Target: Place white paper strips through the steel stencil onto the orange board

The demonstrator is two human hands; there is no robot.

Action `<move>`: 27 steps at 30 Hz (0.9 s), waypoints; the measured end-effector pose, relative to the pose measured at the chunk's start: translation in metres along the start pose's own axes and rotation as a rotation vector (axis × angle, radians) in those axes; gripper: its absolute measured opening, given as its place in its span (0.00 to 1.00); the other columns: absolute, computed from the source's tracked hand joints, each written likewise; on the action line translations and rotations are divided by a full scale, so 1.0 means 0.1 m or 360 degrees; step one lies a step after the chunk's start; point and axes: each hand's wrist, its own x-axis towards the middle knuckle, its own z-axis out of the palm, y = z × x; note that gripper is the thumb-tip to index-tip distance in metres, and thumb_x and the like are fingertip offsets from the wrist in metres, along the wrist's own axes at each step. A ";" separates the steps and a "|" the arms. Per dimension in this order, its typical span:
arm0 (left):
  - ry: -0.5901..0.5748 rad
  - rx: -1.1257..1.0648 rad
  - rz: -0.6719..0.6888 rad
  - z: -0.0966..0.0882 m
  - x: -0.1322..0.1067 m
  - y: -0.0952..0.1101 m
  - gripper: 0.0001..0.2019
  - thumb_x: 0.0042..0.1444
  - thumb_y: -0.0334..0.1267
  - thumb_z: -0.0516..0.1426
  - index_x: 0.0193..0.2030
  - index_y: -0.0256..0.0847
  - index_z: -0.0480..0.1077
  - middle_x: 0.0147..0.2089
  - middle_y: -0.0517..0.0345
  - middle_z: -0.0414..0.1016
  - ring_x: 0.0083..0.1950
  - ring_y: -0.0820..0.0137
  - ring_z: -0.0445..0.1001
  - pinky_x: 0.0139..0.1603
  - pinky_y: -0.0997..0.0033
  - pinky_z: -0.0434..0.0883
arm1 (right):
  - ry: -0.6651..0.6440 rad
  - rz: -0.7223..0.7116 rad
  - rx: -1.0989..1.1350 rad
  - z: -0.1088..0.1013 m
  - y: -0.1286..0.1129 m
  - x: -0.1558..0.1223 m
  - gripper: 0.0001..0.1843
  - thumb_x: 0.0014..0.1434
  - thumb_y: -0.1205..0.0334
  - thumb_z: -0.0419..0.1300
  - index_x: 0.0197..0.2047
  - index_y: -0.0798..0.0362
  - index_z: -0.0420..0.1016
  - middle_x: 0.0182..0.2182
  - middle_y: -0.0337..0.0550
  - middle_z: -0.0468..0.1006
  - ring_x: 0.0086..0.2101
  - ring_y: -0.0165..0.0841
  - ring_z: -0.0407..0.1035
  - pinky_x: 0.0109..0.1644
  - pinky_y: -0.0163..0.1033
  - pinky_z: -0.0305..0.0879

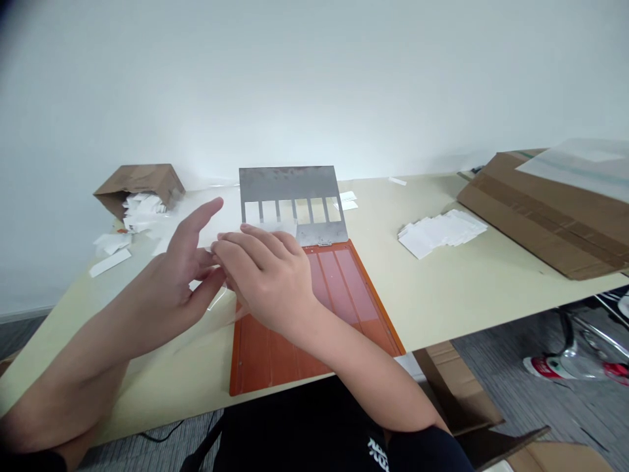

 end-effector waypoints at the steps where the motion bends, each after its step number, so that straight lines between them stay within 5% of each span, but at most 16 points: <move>1: -0.0004 -0.0004 0.0001 0.01 0.00 0.00 0.36 0.65 0.31 0.47 0.74 0.51 0.32 0.35 0.65 0.79 0.35 0.72 0.78 0.32 0.77 0.72 | 0.0024 -0.0006 -0.0033 0.02 0.00 0.00 0.10 0.68 0.71 0.53 0.41 0.50 0.75 0.41 0.38 0.85 0.48 0.31 0.78 0.47 0.35 0.69; 9: -0.0050 -0.0132 -0.0033 0.04 -0.02 0.00 0.36 0.66 0.31 0.48 0.75 0.52 0.33 0.40 0.61 0.78 0.34 0.71 0.79 0.34 0.73 0.74 | 0.0136 0.0137 -0.0071 0.03 0.05 0.06 0.09 0.67 0.72 0.53 0.39 0.52 0.71 0.35 0.40 0.85 0.33 0.28 0.78 0.34 0.34 0.66; 13: -0.0008 -0.0044 0.0016 0.05 -0.02 -0.02 0.38 0.65 0.30 0.48 0.75 0.52 0.32 0.31 0.66 0.72 0.30 0.72 0.76 0.30 0.74 0.72 | 0.0047 0.0002 -0.0005 -0.02 0.06 0.06 0.05 0.68 0.64 0.55 0.40 0.51 0.72 0.38 0.41 0.85 0.37 0.30 0.78 0.38 0.35 0.68; 18: -0.0014 -0.0028 0.0031 0.05 -0.01 -0.03 0.38 0.64 0.29 0.49 0.75 0.49 0.32 0.31 0.65 0.73 0.32 0.71 0.77 0.29 0.74 0.71 | -0.0012 -0.0092 -0.0108 -0.01 0.03 0.02 0.08 0.63 0.73 0.56 0.35 0.51 0.71 0.37 0.36 0.84 0.37 0.28 0.77 0.37 0.33 0.66; 27: -0.0027 -0.0101 0.0059 0.05 -0.02 0.02 0.41 0.62 0.26 0.49 0.75 0.53 0.30 0.38 0.62 0.77 0.34 0.72 0.77 0.34 0.74 0.74 | 0.0055 0.0152 -0.0017 0.04 -0.01 0.04 0.11 0.65 0.73 0.51 0.35 0.51 0.70 0.32 0.37 0.82 0.34 0.28 0.75 0.36 0.33 0.66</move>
